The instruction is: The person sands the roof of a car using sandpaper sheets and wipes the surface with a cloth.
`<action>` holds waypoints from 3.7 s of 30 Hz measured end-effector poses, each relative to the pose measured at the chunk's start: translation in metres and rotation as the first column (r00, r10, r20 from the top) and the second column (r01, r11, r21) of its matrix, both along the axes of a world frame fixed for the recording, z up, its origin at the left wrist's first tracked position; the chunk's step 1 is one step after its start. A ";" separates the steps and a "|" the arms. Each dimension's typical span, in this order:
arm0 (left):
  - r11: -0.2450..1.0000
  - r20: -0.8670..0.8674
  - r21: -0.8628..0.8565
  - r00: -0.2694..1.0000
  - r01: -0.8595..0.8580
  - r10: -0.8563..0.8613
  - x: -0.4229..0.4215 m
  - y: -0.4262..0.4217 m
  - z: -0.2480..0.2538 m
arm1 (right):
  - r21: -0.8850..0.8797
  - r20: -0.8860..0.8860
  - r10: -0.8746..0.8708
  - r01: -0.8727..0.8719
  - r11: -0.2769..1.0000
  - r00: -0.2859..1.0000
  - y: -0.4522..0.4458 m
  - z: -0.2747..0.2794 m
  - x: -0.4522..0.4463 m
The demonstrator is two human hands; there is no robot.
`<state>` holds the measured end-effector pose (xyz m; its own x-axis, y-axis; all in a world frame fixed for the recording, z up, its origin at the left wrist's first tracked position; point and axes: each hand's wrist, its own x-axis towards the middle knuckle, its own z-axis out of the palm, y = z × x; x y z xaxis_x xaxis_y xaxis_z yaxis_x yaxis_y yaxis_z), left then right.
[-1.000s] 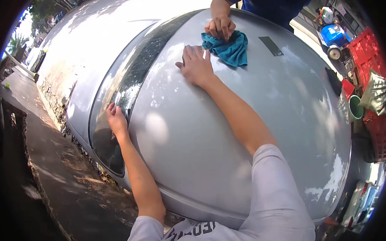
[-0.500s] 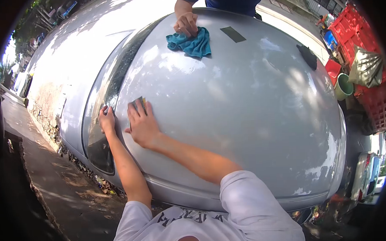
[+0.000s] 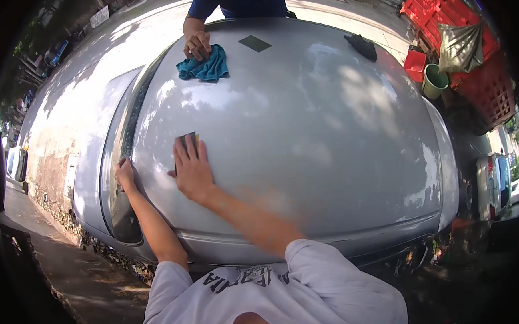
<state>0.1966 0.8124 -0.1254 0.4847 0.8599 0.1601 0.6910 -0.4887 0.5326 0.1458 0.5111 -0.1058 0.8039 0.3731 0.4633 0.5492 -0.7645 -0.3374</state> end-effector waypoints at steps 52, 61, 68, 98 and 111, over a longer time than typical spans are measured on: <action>0.754 -0.112 0.141 0.767 0.642 -0.632 0.023 -0.168 0.046 | -0.166 -0.032 0.451 -0.450 0.878 0.892 -0.102 0.001 -0.048; 0.711 -0.197 0.037 0.702 0.703 -0.684 0.008 -0.164 0.062 | -0.313 -0.214 -0.883 0.827 0.467 0.417 -0.517 -0.070 0.026; 0.856 -0.005 0.065 0.857 0.514 -0.514 0.015 0.015 -0.028 | -0.306 -0.370 -0.929 0.942 0.137 0.015 -0.660 -0.116 -0.055; 0.962 -0.159 0.140 0.964 0.236 -0.213 0.027 -0.060 0.007 | -0.158 -0.092 -0.540 0.524 0.837 0.836 -0.379 -0.054 0.135; 0.967 -0.082 0.075 0.968 0.245 -0.239 0.041 -0.073 0.020 | -0.228 -0.227 -0.581 0.537 0.812 0.782 -0.325 -0.047 0.058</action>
<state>0.2377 0.7398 -0.1052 0.6894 0.7006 0.1838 0.5818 -0.6868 0.4357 0.2039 0.1865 -0.1524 0.9756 -0.1377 0.1712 -0.0879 -0.9588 -0.2701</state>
